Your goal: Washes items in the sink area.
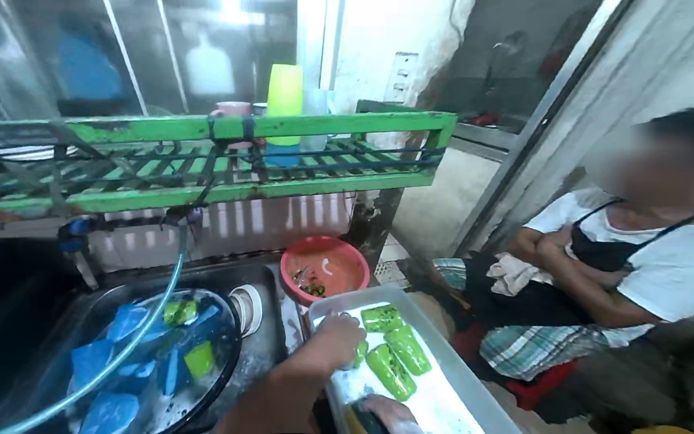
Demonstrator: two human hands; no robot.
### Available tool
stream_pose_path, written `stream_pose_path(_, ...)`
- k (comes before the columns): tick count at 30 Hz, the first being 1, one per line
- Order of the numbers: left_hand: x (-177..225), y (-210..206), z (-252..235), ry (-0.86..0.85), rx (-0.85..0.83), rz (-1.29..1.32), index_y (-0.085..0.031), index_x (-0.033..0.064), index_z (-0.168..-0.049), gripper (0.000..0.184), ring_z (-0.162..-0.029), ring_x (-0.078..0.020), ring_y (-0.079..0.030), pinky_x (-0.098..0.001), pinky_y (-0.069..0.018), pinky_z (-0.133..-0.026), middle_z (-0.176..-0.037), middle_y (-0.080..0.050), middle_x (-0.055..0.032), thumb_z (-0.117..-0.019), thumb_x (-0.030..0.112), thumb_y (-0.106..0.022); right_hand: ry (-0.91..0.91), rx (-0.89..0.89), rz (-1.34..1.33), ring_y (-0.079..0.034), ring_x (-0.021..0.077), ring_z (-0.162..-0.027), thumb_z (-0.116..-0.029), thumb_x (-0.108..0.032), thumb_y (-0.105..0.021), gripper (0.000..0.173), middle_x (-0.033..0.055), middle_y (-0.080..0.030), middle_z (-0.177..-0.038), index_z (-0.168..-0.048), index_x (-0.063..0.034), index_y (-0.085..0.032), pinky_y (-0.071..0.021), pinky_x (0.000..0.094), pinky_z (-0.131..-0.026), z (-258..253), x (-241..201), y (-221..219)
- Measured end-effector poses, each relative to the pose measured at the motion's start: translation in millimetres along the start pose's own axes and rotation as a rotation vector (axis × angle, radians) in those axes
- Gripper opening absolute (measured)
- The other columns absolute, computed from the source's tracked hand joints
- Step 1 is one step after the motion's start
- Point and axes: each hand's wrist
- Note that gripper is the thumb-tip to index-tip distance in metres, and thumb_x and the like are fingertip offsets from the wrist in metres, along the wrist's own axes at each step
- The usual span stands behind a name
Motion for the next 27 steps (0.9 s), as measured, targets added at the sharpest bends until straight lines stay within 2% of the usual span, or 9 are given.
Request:
stream_pose_path(5,17.3,11.6,19.1,0.228,0.551,1.073,-0.047,-0.0013,-0.144,0.077,-0.126,-0.0264,-0.058,-0.0424,-0.0495,-0.107,-0.139,-0.057,-0.0197,-0.0786,0.02,-0.082,-0.382,0.382,-1.089,-0.065,0.0221,-0.106,-0.0999,-0.008,-0.046,0.047,0.0171,-0.064,-0.123,-0.146,0.0019,-0.046,-0.0554,0.0424,-0.091,9.5,-16.5,18.5)
stream_pose_path(7,34.3,2.5,20.8,0.333,0.763,1.675,-0.036,0.0009,-0.151,0.074,-0.12,-0.0292,-0.06,-0.0448,-0.053,-0.1,-0.136,-0.057,-0.0225,-0.0892,0.018,-0.073,-0.322,0.572,-1.438,-0.07,0.0117,-0.089,-0.1082,-0.017,-0.035,0.034,0.0058,-0.07,-0.101,-0.136,-0.0044,-0.05,-0.0612,0.0344,-0.078,7.0,-39.3,25.5)
stream_pose_path(9,51.1,-1.8,21.1,0.446,0.829,2.062,-0.033,0.0084,-0.154,0.061,-0.121,-0.0322,-0.058,-0.0505,-0.0511,-0.099,-0.138,-0.055,-0.0217,-0.1018,0.022,-0.062,-0.158,0.62,-1.471,-0.068,0.0075,-0.098,-0.1097,-0.019,-0.03,0.042,0.0038,-0.067,-0.114,-0.149,-0.0052,-0.038,-0.0595,0.0307,-0.085,1.5,-57.7,23.9)
stream_pose_path(11,59.4,-11.8,21.5,0.5,0.824,2.149,-0.036,0.0086,-0.154,0.055,-0.123,-0.0323,-0.058,-0.0517,-0.0507,-0.1,-0.141,-0.055,-0.0207,-0.1061,0.027,-0.055,-0.095,0.61,-1.119,-0.063,0.0106,-0.116,-0.106,-0.008,-0.033,0.051,0.0139,-0.058,-0.137,-0.156,0.0038,-0.031,-0.0539,0.0312,-0.099,-4.0,-68.5,15.7)
stream_pose_path(13,64.4,-17.2,24.4,0.478,0.816,2.176,-0.039,0.0081,-0.149,0.049,-0.114,-0.0287,-0.061,-0.0475,-0.054,-0.092,-0.133,-0.058,-0.0187,-0.1061,0.027,-0.054,-0.052,0.565,-0.567,-0.052,0.0291,-0.138,-0.0971,0.003,-0.045,0.053,0.0288,-0.05,-0.149,-0.149,0.0141,-0.041,-0.0413,0.0419,-0.116,-11.1,-60.7,6.4)
stream_pose_path(17,79.3,-22.0,33.6,0.528,0.79,2.1,-0.026,0.0122,-0.156,0.067,-0.128,-0.0333,-0.054,-0.0529,-0.0507,-0.101,-0.147,-0.048,-0.0218,-0.1015,0.019,-0.064,-0.031,0.383,0.355,-0.062,0.0473,-0.121,-0.0955,-0.021,-0.061,0.037,0.0328,-0.067,-0.121,-0.112,0.0106,-0.071,-0.0466,0.0589,-0.107,-33.3,-36.4,4.0)
stream_pose_path(20,72.1,-20.8,30.8,0.619,0.77,1.991,-0.024,0.0116,-0.157,0.073,-0.123,-0.0363,-0.058,-0.0539,-0.0523,-0.097,-0.142,-0.051,-0.0256,-0.0998,0.024,-0.068,-0.204,0.214,0.097,-0.061,0.0382,-0.124,-0.0975,-0.018,-0.061,0.038,0.03,-0.067,-0.123,-0.116,0.0144,-0.067,-0.0387,0.0481,-0.116,-42.2,-45.0,20.9)
stream_pose_path(24,57.0,-7.5,45.6,0.52,0.7,2.034,-0.036,0.0118,-0.154,0.057,-0.126,-0.0305,-0.057,-0.0507,-0.05,-0.101,-0.144,-0.053,-0.0187,-0.1057,0.034,-0.056,-0.39,0.595,-1.086,-0.065,0.0157,-0.068,-0.1009,-0.008,-0.054,0.013,0.0083,-0.066,-0.077,-0.097,0.0002,-0.064,-0.0573,0.0361,-0.063,-39.7,-89.1,31.4)
stream_pose_path(27,56.5,-5.1,46.9,0.48,0.656,1.954,-0.039,0.0042,-0.152,0.054,-0.13,-0.0299,-0.053,-0.0485,-0.0469,-0.106,-0.146,-0.051,-0.0205,-0.1062,0.028,-0.055,-0.376,0.396,-0.479,-0.064,0.0306,-0.11,-0.103,-0.012,-0.055,0.033,0.0259,-0.066,-0.116,-0.125,0.0127,-0.06,-0.0498,0.044,-0.101,-40.0,-91.4,28.1)
Point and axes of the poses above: each hand's wrist, its own z-axis away from the middle knuckle, its own y-axis out of the back of the hand, x = y × z
